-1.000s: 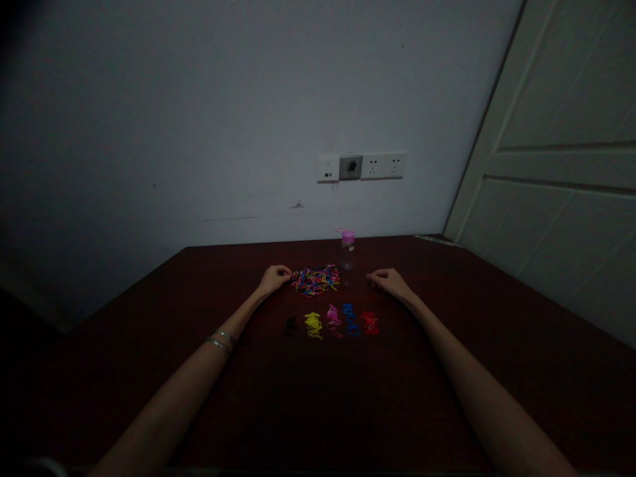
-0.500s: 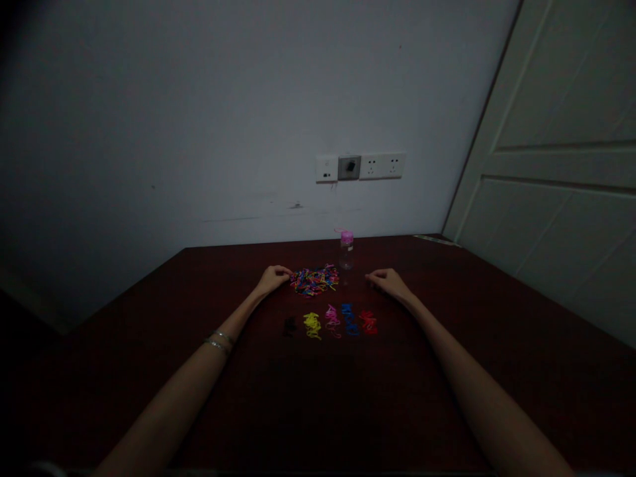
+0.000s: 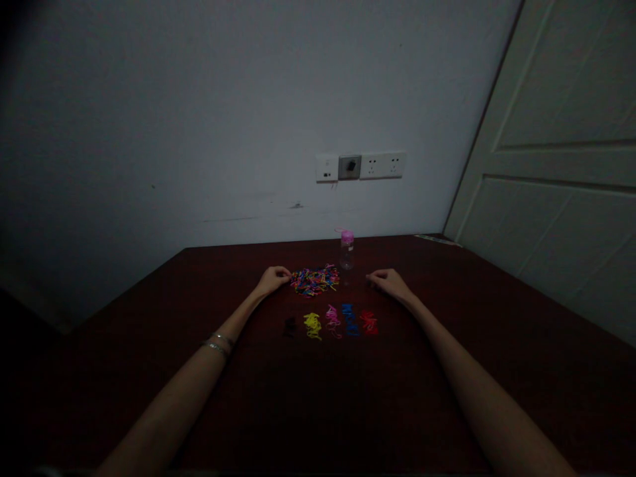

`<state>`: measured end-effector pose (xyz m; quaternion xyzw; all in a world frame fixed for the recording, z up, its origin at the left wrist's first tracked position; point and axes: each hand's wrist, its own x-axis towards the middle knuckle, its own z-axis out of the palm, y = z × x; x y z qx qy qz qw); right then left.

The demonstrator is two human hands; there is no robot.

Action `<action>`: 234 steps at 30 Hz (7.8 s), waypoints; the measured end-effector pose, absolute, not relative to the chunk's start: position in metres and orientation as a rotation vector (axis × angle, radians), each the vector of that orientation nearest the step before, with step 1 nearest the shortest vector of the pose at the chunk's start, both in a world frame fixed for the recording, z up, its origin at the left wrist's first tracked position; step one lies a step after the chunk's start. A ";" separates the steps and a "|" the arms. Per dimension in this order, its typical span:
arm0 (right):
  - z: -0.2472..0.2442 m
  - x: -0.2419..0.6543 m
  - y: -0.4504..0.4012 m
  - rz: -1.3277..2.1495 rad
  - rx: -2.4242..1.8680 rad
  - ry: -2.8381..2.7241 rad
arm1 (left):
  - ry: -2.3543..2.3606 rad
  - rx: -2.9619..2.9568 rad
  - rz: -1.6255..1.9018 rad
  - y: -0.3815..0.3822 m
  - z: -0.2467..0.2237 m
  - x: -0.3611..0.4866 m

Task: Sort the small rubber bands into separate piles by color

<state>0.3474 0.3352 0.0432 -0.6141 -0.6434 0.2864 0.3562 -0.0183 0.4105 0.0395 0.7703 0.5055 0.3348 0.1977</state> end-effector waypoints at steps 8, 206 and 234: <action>0.044 0.347 0.335 0.745 -1.600 -1.647 | 1.321 2.001 1.024 0.408 0.045 -0.018; 0.057 0.324 0.324 0.506 -1.454 -1.872 | 1.502 1.698 1.198 0.412 0.043 -0.041; 0.047 0.322 0.328 0.487 -1.500 -1.869 | 1.283 2.302 0.782 0.382 0.070 -0.036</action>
